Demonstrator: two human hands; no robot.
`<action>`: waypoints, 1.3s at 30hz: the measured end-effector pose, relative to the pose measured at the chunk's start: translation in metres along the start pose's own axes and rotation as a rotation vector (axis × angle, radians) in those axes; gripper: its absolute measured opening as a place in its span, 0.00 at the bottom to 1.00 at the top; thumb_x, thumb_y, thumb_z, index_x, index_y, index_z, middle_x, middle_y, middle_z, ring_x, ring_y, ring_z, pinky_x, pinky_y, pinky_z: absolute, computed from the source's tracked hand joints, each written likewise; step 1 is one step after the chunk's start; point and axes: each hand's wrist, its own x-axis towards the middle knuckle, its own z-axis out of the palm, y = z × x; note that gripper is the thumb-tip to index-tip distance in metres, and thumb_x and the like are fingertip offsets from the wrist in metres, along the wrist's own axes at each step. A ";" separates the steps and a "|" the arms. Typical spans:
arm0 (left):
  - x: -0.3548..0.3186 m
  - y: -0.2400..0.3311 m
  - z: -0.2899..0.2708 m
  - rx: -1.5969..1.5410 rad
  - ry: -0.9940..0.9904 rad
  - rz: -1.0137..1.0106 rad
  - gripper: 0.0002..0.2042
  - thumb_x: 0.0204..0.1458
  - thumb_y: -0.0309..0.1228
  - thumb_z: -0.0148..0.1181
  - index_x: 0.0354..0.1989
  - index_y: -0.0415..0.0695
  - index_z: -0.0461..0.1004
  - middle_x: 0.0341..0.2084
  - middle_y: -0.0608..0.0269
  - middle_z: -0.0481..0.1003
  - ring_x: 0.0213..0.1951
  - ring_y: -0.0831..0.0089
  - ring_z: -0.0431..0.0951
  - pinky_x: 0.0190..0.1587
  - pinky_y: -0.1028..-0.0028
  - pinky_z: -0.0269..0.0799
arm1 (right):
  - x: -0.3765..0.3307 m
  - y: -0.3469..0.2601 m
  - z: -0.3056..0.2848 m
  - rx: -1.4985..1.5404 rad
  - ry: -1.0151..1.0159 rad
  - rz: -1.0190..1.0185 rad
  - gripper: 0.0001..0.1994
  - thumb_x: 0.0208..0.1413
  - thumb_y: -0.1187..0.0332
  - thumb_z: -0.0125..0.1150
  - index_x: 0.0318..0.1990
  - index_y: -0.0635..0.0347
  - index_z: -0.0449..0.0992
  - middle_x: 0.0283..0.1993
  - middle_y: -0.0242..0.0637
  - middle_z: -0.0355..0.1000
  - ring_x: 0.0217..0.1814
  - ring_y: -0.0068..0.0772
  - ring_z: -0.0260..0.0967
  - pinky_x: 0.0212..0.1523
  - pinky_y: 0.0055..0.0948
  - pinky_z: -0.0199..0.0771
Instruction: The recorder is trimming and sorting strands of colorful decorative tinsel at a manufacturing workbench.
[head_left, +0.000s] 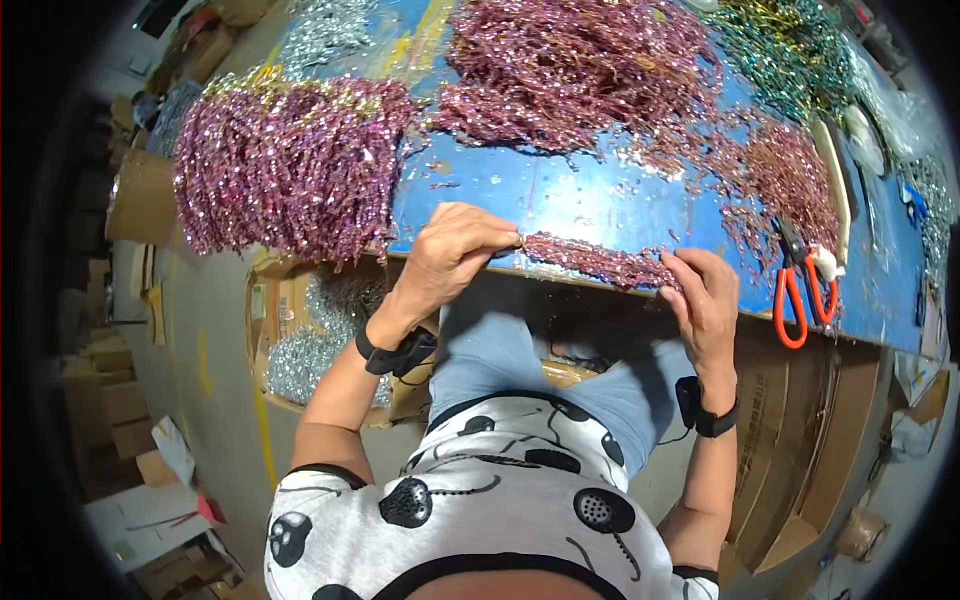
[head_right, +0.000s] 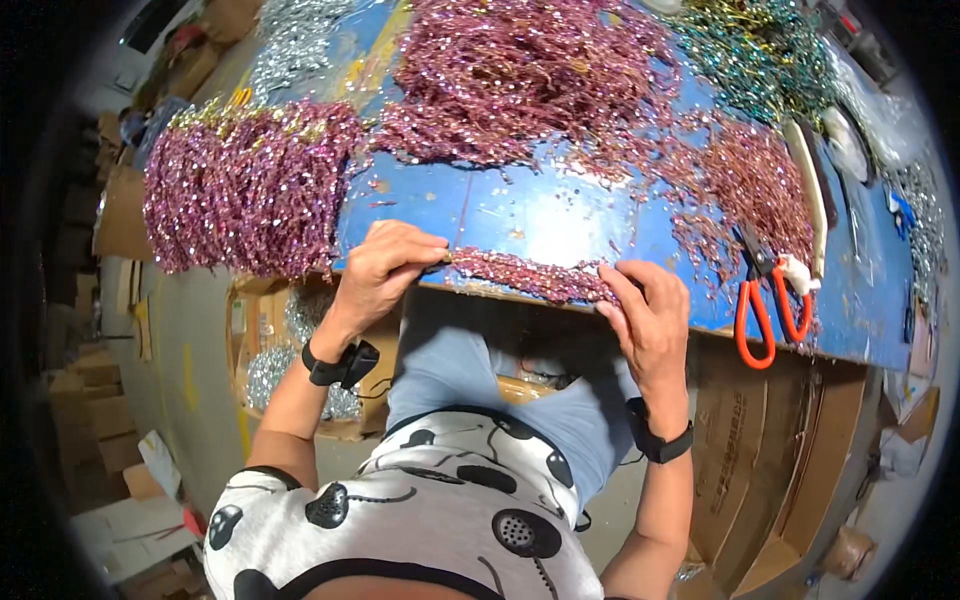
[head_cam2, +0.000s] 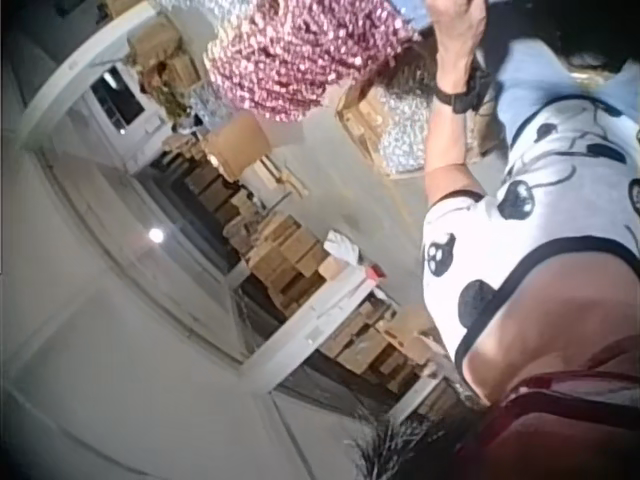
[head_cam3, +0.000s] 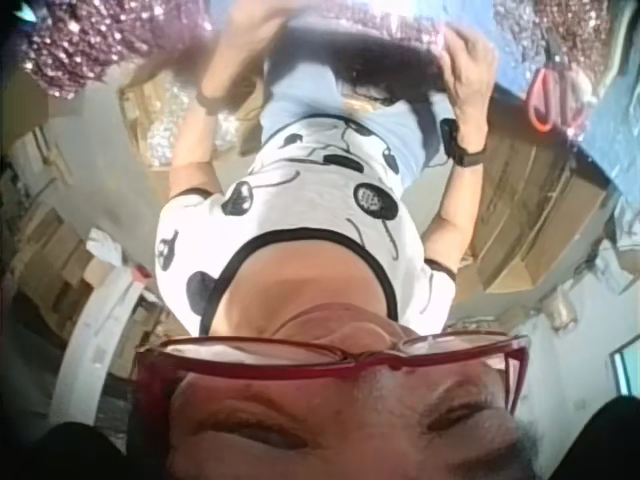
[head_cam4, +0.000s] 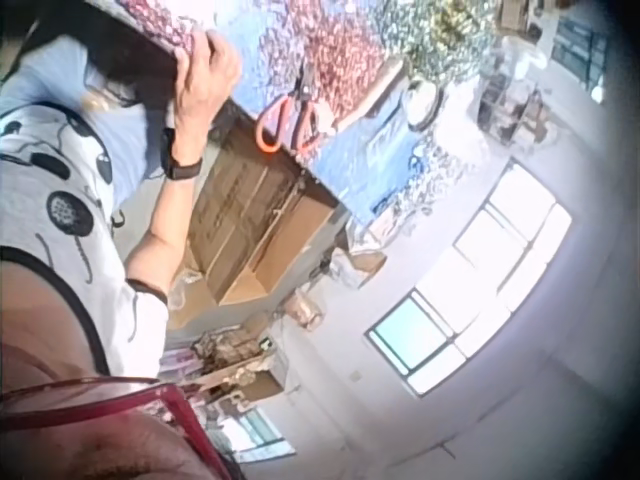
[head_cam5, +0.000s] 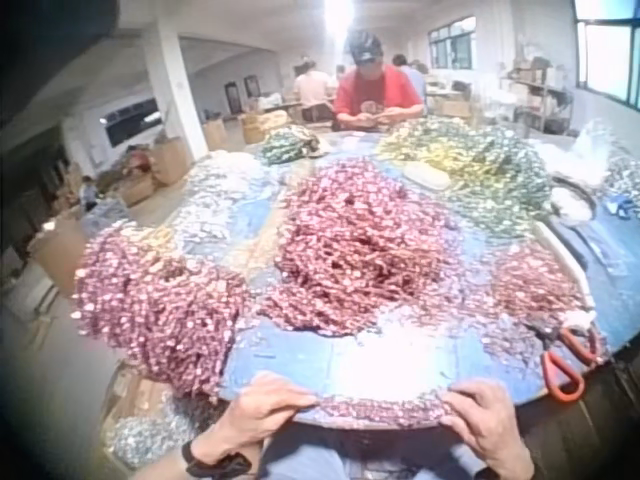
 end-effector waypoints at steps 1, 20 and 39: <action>-0.001 -0.001 0.000 0.001 0.003 -0.002 0.09 0.42 0.17 0.62 0.32 0.42 0.79 0.34 0.63 0.81 0.37 0.67 0.79 0.44 0.70 0.66 | 0.002 -0.003 -0.002 -0.016 -0.012 0.003 0.18 0.47 0.68 0.65 0.49 0.56 0.76 0.48 0.37 0.70 0.51 0.40 0.66 0.53 0.39 0.62; -0.002 0.003 -0.005 -0.007 -0.038 -0.077 0.09 0.43 0.16 0.62 0.33 0.40 0.80 0.35 0.59 0.80 0.38 0.63 0.78 0.44 0.69 0.69 | -0.021 0.016 -0.006 -0.043 0.245 0.113 0.11 0.44 0.74 0.69 0.37 0.56 0.79 0.36 0.32 0.73 0.41 0.36 0.70 0.42 0.34 0.66; -0.003 0.020 -0.022 0.017 -0.039 -0.140 0.11 0.43 0.15 0.58 0.35 0.42 0.80 0.34 0.59 0.80 0.38 0.63 0.78 0.45 0.68 0.69 | -0.054 0.011 -0.036 -0.054 0.485 0.479 0.08 0.50 0.76 0.65 0.39 0.60 0.80 0.40 0.38 0.74 0.44 0.36 0.70 0.47 0.32 0.69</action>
